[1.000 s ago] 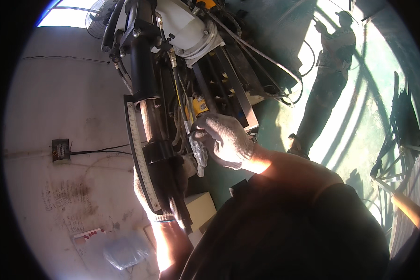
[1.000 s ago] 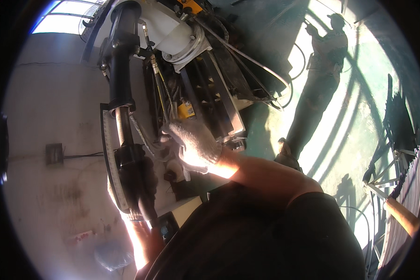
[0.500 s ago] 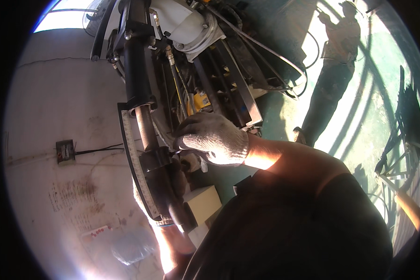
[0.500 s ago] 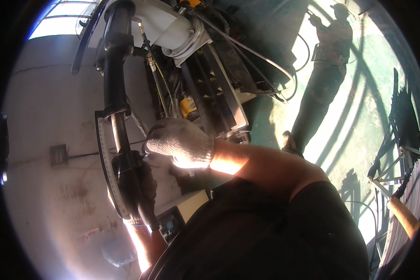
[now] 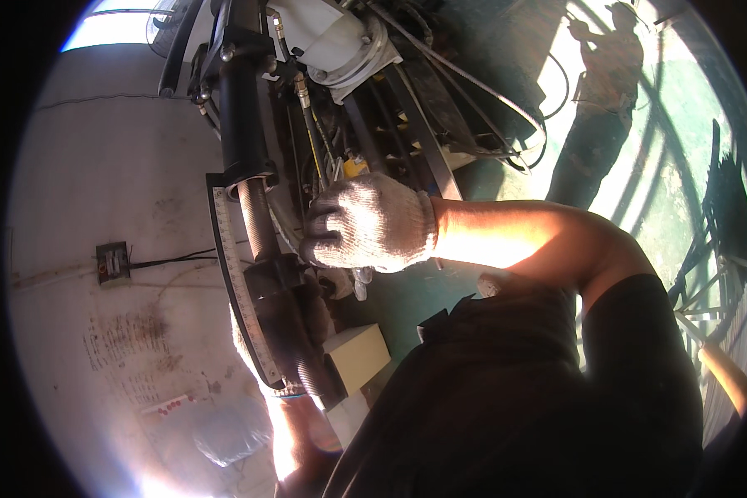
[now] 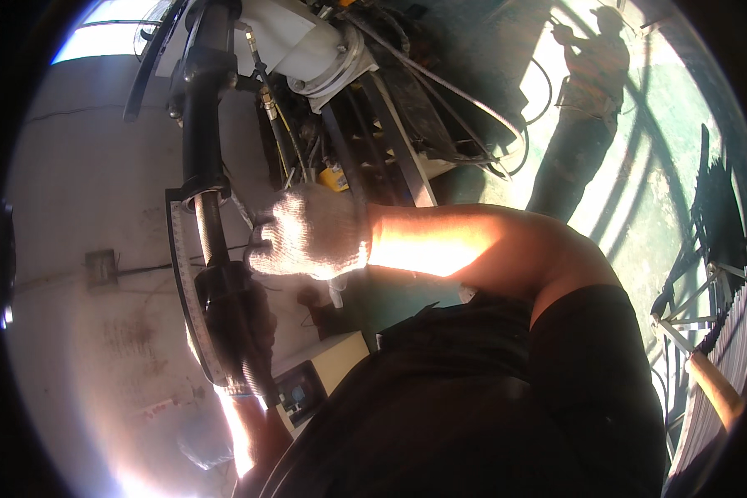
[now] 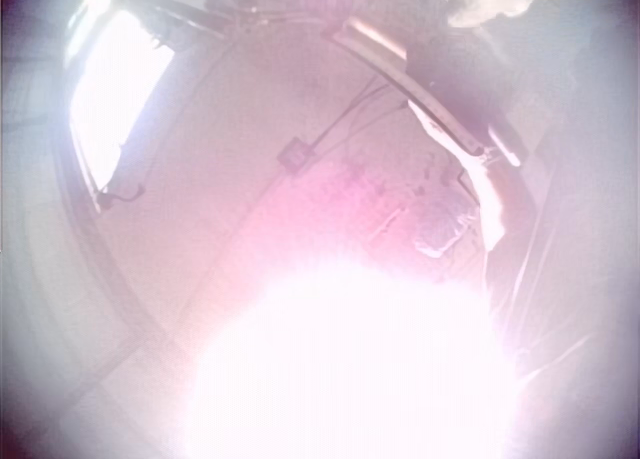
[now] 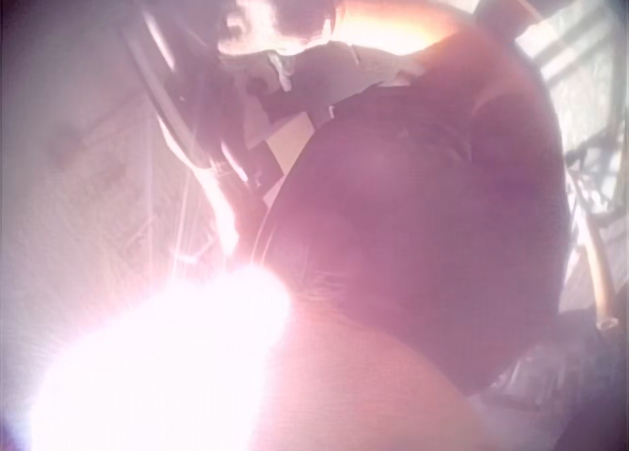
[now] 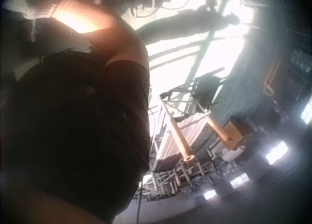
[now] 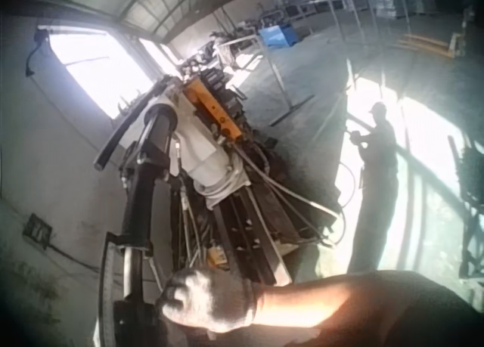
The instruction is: The person adjusts a metal rod bending machine using a hex key, then loads multiple straight metal rods into the machine and bends them. The bent rods are removed and placed on a rack. The process is repeated with additional rods.
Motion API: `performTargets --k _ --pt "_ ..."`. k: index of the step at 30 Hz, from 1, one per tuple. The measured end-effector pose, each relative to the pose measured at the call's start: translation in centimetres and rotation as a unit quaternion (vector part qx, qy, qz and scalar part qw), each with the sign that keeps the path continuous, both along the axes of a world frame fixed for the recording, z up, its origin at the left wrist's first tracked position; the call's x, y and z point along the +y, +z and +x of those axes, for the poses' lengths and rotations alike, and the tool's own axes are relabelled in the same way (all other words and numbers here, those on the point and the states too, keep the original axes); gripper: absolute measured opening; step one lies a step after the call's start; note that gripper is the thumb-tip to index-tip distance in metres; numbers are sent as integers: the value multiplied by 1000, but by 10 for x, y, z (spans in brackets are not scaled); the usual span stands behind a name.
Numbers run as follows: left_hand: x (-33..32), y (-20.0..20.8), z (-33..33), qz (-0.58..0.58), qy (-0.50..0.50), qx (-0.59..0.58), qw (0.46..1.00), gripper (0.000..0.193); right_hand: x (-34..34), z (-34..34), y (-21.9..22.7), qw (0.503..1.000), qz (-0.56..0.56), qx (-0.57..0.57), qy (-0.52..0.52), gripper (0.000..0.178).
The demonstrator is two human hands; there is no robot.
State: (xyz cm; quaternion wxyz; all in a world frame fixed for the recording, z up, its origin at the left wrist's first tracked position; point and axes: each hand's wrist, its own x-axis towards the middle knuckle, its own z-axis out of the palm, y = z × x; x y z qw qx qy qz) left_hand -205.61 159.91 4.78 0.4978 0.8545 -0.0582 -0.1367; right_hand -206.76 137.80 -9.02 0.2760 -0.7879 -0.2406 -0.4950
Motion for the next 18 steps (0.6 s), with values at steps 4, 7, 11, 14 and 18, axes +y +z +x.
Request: performTargets --k 4,7,11,14,18 --pt "-5 2 -5 45 -75 -105 991 42 9 13 -24 983 171 49 32 28" --pt "-1 -1 -8 4 -60 -123 991 40 17 32 -43 961 273 49 5 21" --pt "10 -10 -3 -24 -68 -121 990 34 42 35 -52 946 312 42 -78 12" --pt "16 -9 11 165 -235 -418 862 33 61 18 -42 925 348 58 -141 8" --pt "21 -8 18 222 -270 -556 754 39 89 -29 -31 896 323 250 -173 27"
